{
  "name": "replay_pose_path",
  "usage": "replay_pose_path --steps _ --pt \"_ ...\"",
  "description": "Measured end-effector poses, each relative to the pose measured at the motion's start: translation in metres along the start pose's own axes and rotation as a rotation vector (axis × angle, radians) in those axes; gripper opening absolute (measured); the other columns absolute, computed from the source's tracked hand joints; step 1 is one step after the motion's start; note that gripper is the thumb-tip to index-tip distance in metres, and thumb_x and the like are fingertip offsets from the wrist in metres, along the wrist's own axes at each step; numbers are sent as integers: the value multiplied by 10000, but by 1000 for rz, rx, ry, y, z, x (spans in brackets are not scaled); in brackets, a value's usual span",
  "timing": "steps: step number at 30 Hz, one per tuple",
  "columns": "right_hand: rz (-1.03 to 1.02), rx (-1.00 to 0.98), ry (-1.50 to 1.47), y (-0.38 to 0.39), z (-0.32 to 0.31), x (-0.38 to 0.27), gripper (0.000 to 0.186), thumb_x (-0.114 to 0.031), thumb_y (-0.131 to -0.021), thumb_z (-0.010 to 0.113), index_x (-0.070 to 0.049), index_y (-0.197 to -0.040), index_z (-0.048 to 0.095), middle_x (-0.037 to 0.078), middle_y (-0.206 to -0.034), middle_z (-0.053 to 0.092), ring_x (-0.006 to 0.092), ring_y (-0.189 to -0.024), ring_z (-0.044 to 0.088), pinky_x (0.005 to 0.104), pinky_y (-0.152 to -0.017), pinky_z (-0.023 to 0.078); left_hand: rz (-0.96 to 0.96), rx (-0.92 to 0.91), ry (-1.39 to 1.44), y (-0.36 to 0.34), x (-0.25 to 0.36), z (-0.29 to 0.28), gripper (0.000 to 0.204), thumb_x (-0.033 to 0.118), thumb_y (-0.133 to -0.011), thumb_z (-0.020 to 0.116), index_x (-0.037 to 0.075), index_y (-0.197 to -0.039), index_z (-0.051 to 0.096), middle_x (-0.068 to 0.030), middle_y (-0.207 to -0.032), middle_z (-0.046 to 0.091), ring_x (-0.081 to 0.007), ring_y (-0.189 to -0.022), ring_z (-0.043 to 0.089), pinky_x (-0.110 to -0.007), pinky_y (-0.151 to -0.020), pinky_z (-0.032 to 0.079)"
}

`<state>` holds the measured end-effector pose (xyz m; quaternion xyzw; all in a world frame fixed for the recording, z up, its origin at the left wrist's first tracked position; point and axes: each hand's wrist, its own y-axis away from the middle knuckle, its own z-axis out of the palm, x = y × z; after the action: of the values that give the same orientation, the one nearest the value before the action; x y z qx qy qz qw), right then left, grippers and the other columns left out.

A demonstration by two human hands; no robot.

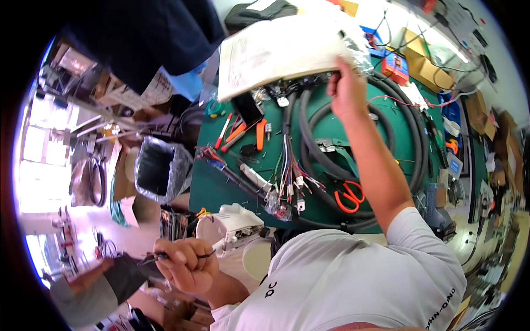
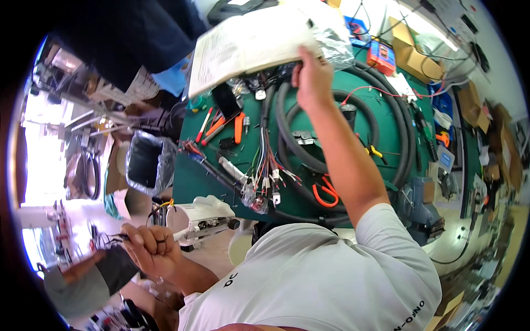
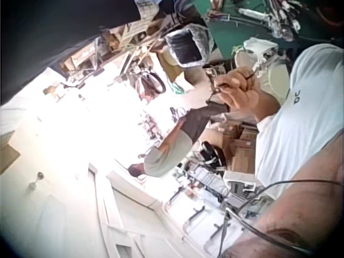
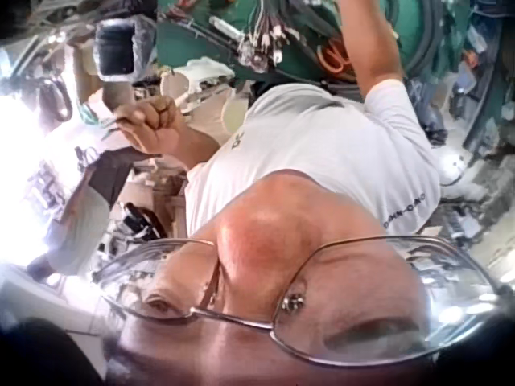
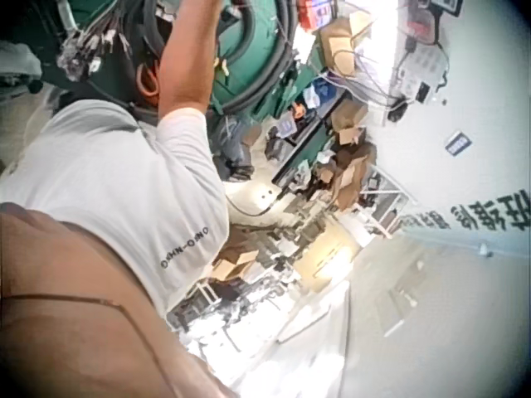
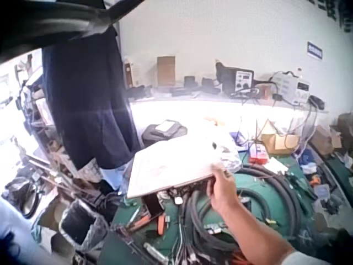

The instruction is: The person uses wire strippers to strip wires, prepares a connector, and then sits on the floor to use a multimeter to test the electrical connections on a device.

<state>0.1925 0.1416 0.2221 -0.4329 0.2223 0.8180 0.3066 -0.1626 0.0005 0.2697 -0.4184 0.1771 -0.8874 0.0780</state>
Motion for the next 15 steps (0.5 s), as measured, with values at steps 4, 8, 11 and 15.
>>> replay_pose_path --steps 4,8,11,15 --pt "-37 -128 -97 -5 -1 -19 210 -241 -862 643 -73 -778 550 28 -544 481 126 -411 422 266 -378 319 12 -8 -56 6 -1 0 236 240 -1006 422 58 -856 431 40 -486 278 -41 -396 160 -229 -369 158" --pt "-42 -142 -146 -11 -1 -20 227 -249 -862 642 -53 -795 550 32 -553 489 132 -448 444 275 -411 337 14 -12 -57 8 4 1 232 239 -1008 417 54 -870 442 39 -490 290 -43 -399 171 -230 -376 169" --pt "-47 -143 -121 -14 -7 -14 215 -240 -876 623 -50 -806 553 30 -546 489 134 -446 447 279 -412 344 7 6 -56 8 4 0 240 242 -1009 414 53 -864 443 41 -487 287 -42 -401 164 -232 -380 160" --pt "8 -100 -69 -12 -20 8 209 -235 -891 603 -54 -802 547 31 -542 487 132 -424 437 282 -396 343 -8 43 -52 8 0 -2 246 244 -1008 420 53 -854 445 44 -484 282 -39 -403 157 -233 -385 148"
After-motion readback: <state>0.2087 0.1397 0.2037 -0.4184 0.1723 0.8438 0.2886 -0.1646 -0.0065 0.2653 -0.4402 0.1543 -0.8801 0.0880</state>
